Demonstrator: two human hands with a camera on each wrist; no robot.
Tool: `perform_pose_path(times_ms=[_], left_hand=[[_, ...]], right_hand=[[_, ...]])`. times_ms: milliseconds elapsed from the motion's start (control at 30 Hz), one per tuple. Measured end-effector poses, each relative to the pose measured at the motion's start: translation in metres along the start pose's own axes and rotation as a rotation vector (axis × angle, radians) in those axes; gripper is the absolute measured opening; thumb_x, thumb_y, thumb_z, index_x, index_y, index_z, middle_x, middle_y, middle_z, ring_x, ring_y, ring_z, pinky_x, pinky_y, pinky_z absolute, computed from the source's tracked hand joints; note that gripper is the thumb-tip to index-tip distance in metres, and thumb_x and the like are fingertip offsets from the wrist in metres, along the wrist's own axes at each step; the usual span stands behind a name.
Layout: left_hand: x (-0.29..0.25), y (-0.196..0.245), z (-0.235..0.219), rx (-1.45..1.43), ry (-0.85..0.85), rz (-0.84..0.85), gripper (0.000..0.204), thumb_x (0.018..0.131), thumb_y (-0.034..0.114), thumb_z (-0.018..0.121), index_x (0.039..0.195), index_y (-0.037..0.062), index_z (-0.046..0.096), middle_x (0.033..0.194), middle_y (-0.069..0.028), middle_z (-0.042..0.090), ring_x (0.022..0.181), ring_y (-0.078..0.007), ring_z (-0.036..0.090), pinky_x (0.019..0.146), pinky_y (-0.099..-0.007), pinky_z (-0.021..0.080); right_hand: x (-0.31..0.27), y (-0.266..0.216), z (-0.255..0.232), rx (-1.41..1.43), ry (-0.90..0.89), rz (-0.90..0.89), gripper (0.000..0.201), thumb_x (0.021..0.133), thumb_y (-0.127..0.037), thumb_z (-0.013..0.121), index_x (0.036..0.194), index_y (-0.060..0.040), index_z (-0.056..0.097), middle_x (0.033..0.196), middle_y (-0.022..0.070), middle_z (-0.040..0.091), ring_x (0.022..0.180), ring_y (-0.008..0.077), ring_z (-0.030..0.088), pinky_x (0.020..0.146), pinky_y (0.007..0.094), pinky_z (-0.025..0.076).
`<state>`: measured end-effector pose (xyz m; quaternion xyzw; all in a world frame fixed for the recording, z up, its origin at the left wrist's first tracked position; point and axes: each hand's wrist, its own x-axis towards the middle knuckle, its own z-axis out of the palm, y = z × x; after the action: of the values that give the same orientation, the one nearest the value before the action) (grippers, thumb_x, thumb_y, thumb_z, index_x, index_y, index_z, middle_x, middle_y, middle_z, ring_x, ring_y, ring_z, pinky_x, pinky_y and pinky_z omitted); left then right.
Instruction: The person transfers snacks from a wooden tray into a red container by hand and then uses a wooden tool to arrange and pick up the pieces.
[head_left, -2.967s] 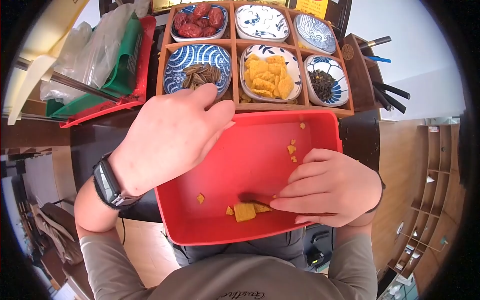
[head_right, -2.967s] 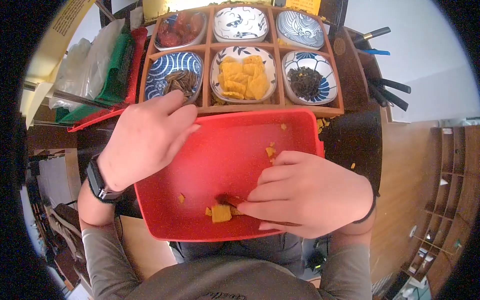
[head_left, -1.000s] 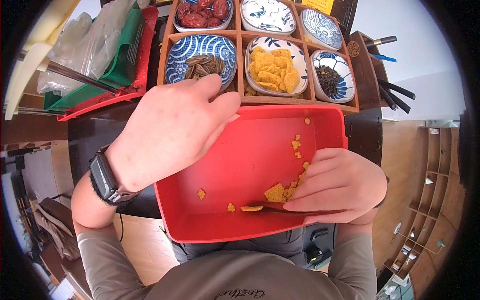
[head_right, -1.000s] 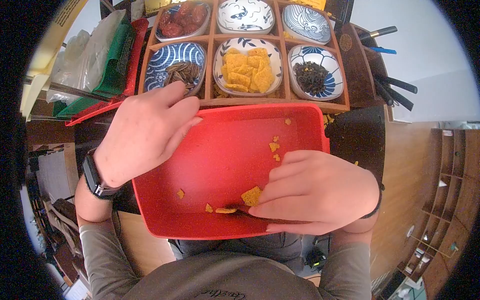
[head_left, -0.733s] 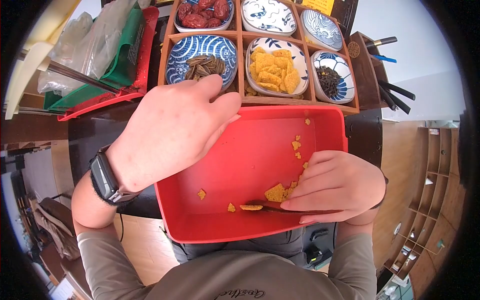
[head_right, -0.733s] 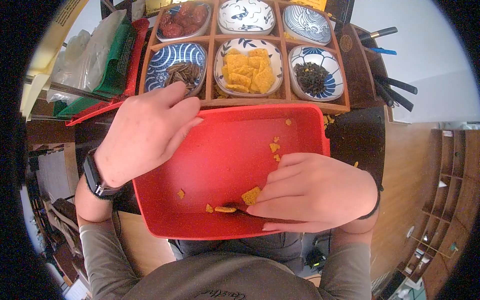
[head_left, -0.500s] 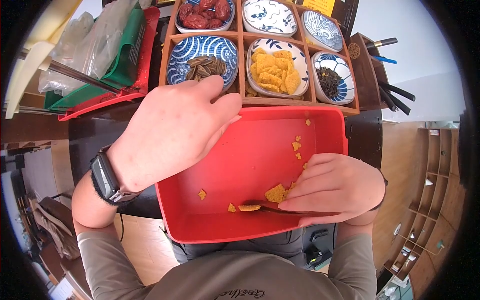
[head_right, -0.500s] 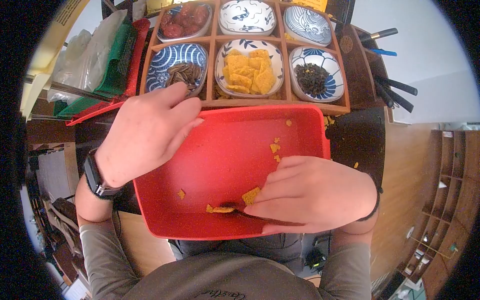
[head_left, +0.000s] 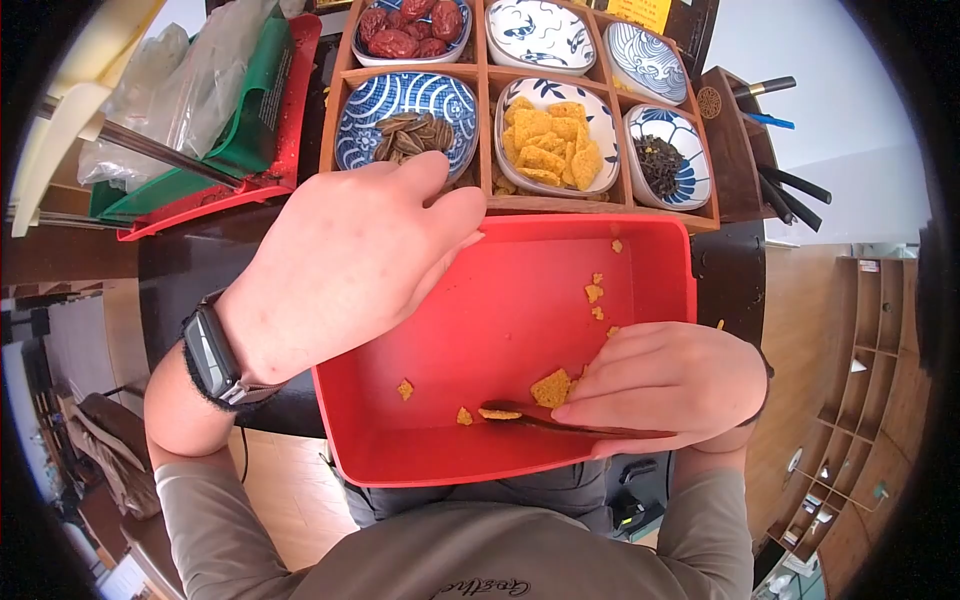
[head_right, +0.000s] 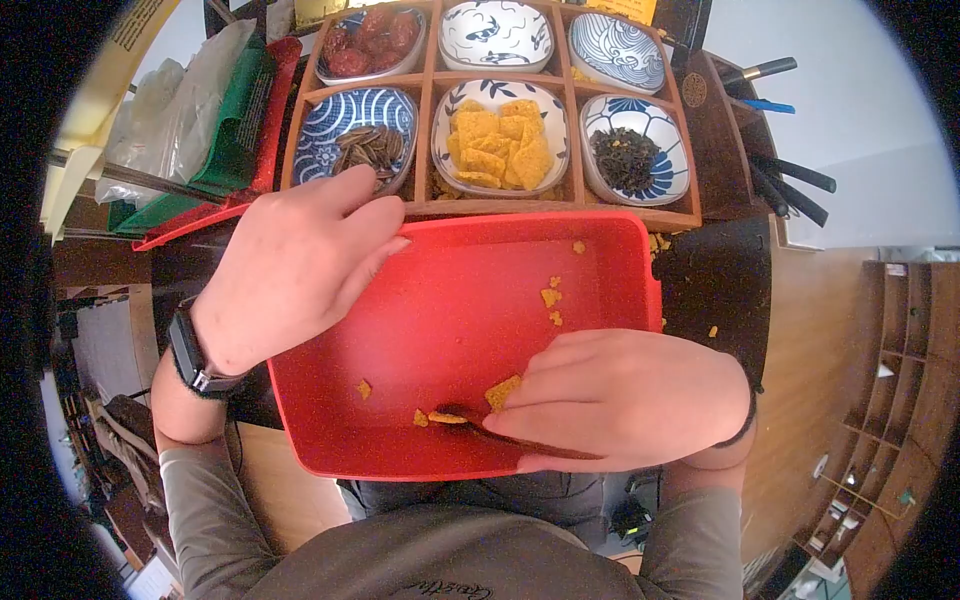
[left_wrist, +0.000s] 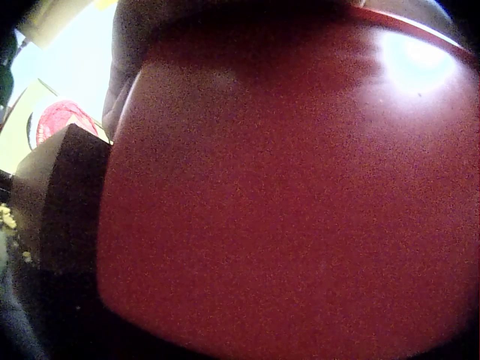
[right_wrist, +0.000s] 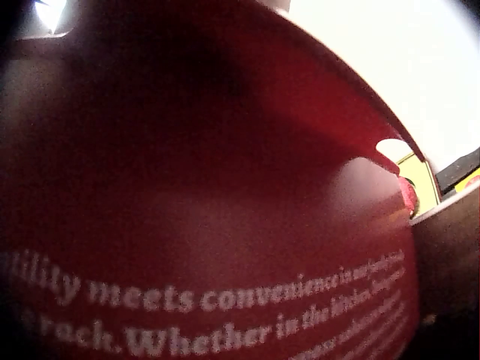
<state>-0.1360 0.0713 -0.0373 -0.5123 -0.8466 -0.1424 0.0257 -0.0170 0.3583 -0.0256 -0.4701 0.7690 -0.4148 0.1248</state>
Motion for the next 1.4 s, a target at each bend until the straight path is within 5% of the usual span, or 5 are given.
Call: perform_pose_path(times_ms=[433,667,767,933,1400], left_hand=[[0.001,0.001,-0.001,0.004,-0.005,-0.004,0.018,0.096,0.017,0.074,0.102,0.0057,0.061,0.092,-0.0146,0.058,0.083,-0.0382,0.068,0.067,-0.0485,0.056],[0.001,0.002,-0.002,0.004,-0.009,-0.011,0.018,0.095,0.017,0.074,0.101,0.0059,0.061,0.092,-0.0144,0.058,0.082,-0.0378,0.068,0.067,-0.0483,0.056],[0.002,0.002,-0.002,0.007,-0.004,-0.012,0.019,0.095,0.017,0.075,0.101,0.0060,0.061,0.091,-0.0141,0.059,0.082,-0.0375,0.068,0.067,-0.0479,0.056],[0.002,0.002,-0.002,0.008,0.008,-0.009,0.018,0.095,0.017,0.075,0.101,0.0063,0.061,0.091,-0.0139,0.058,0.081,-0.0371,0.068,0.066,-0.0476,0.057],[0.003,0.003,-0.004,0.009,-0.011,-0.021,0.018,0.096,0.018,0.075,0.101,0.0070,0.061,0.092,-0.0137,0.059,0.081,-0.0375,0.069,0.066,-0.0475,0.057]], right_hand=[[-0.005,0.003,-0.004,0.004,0.075,-0.032,0.032,0.096,-0.013,0.083,0.122,0.0036,0.077,0.111,0.0161,0.079,0.094,0.0315,0.077,0.081,0.0419,0.062],[-0.008,-0.010,-0.005,0.257,0.715,0.178,0.029,0.087,-0.019,0.084,0.097,0.0082,0.085,0.080,0.0190,0.078,0.069,0.0332,0.074,0.068,0.0382,0.058],[-0.016,-0.003,-0.022,0.180,0.785,0.241,0.035,0.092,-0.025,0.080,0.097,0.0090,0.084,0.083,0.0189,0.078,0.072,0.0276,0.073,0.069,0.0366,0.056],[-0.019,0.007,-0.021,0.184,0.933,0.410,0.029,0.111,-0.012,0.060,0.120,0.0092,0.078,0.099,0.0171,0.081,0.085,0.0192,0.074,0.081,0.0317,0.059],[-0.011,0.025,-0.021,0.191,1.024,0.538,0.029,0.114,-0.011,0.059,0.129,0.0084,0.075,0.110,0.0162,0.083,0.095,0.0171,0.075,0.091,0.0314,0.060]])
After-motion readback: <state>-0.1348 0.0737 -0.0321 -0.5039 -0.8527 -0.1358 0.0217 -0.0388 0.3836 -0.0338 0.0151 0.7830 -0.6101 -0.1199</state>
